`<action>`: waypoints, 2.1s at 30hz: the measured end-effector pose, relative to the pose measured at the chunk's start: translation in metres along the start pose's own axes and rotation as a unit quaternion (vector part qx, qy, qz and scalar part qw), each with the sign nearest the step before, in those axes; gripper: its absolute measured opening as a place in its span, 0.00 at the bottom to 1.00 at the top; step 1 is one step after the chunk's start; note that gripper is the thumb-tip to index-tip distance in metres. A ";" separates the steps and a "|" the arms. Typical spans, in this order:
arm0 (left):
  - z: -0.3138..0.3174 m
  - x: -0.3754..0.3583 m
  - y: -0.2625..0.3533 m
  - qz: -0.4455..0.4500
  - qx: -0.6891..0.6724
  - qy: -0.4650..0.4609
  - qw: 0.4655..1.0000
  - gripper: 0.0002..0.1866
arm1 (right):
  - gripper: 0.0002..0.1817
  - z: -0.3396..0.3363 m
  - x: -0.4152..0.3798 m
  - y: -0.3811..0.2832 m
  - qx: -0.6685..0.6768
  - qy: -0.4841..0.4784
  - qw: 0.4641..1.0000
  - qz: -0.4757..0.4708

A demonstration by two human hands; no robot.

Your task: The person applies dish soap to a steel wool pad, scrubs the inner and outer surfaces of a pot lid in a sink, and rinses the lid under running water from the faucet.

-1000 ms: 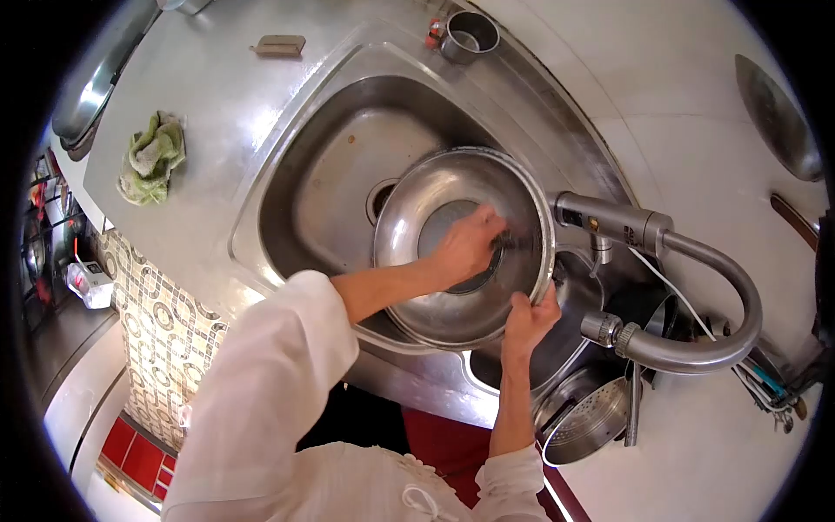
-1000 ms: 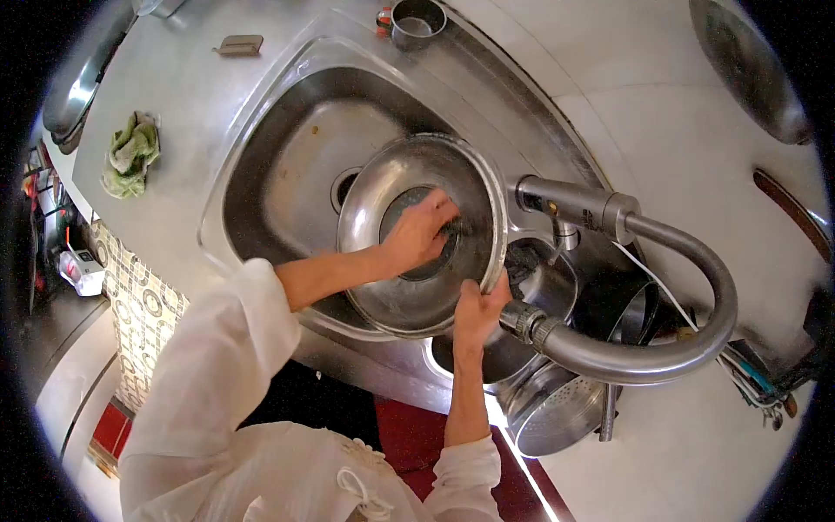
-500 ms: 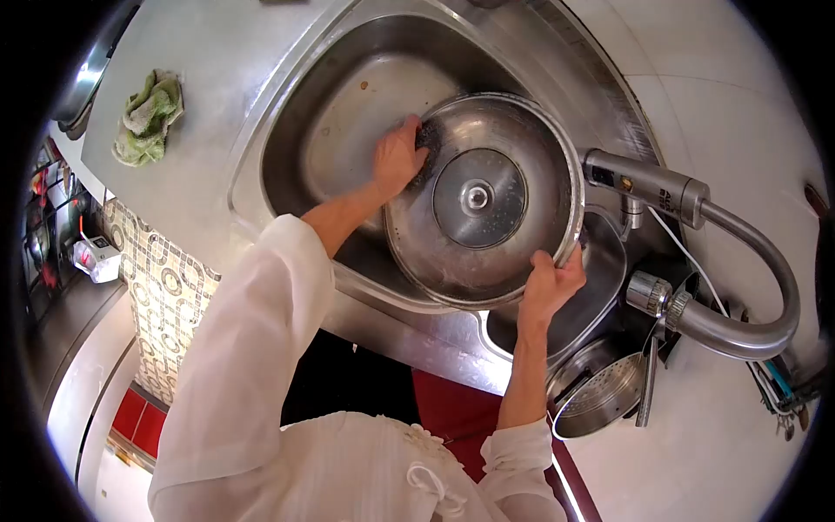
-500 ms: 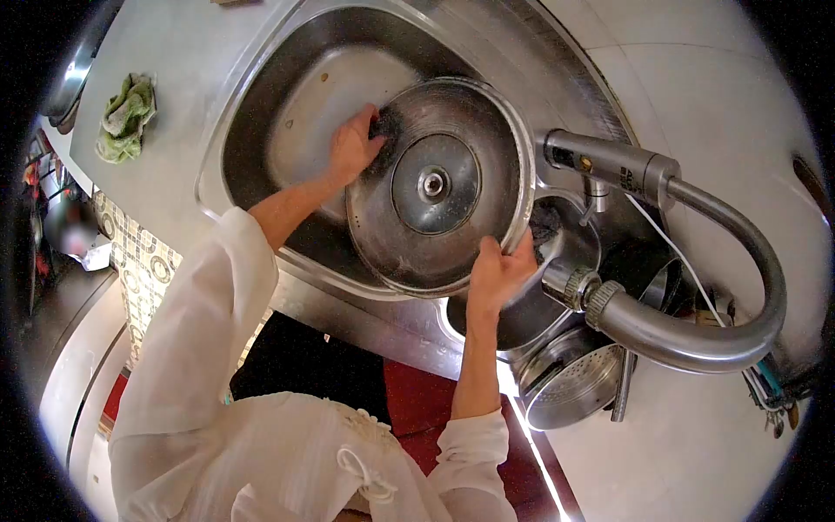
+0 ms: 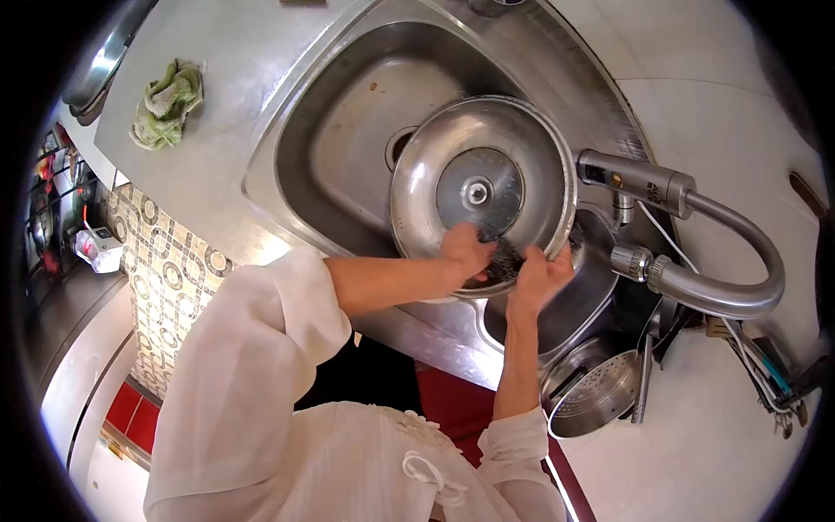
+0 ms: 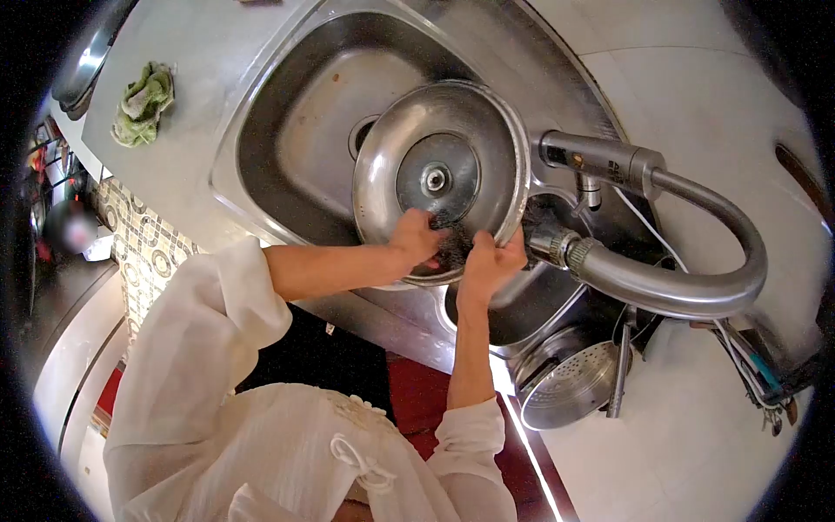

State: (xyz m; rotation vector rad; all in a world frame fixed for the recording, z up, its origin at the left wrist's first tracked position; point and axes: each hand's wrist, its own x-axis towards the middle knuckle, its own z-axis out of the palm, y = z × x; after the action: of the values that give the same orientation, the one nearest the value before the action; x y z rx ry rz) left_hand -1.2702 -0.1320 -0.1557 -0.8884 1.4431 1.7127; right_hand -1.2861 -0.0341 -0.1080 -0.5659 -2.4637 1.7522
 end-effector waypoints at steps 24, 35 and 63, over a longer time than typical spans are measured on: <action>-0.044 0.048 -0.006 0.424 0.323 0.080 0.842 0.15 | 0.17 0.004 0.001 -0.007 -0.019 0.003 0.999 0.027; -0.064 0.100 0.024 0.366 0.311 0.211 0.851 0.12 | 0.18 0.000 0.005 0.001 -0.068 0.015 0.997 0.010; -0.048 -0.053 0.071 0.379 0.112 0.019 0.918 0.41 | 0.20 0.041 -0.027 -0.058 -0.007 -0.105 0.992 -0.071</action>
State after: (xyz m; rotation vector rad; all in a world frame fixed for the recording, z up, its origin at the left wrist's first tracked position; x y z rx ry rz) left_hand -1.3021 -0.1930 -0.0819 -0.2255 2.1374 1.9936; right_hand -1.2870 -0.0960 -0.0640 -0.2097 -2.5790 1.8247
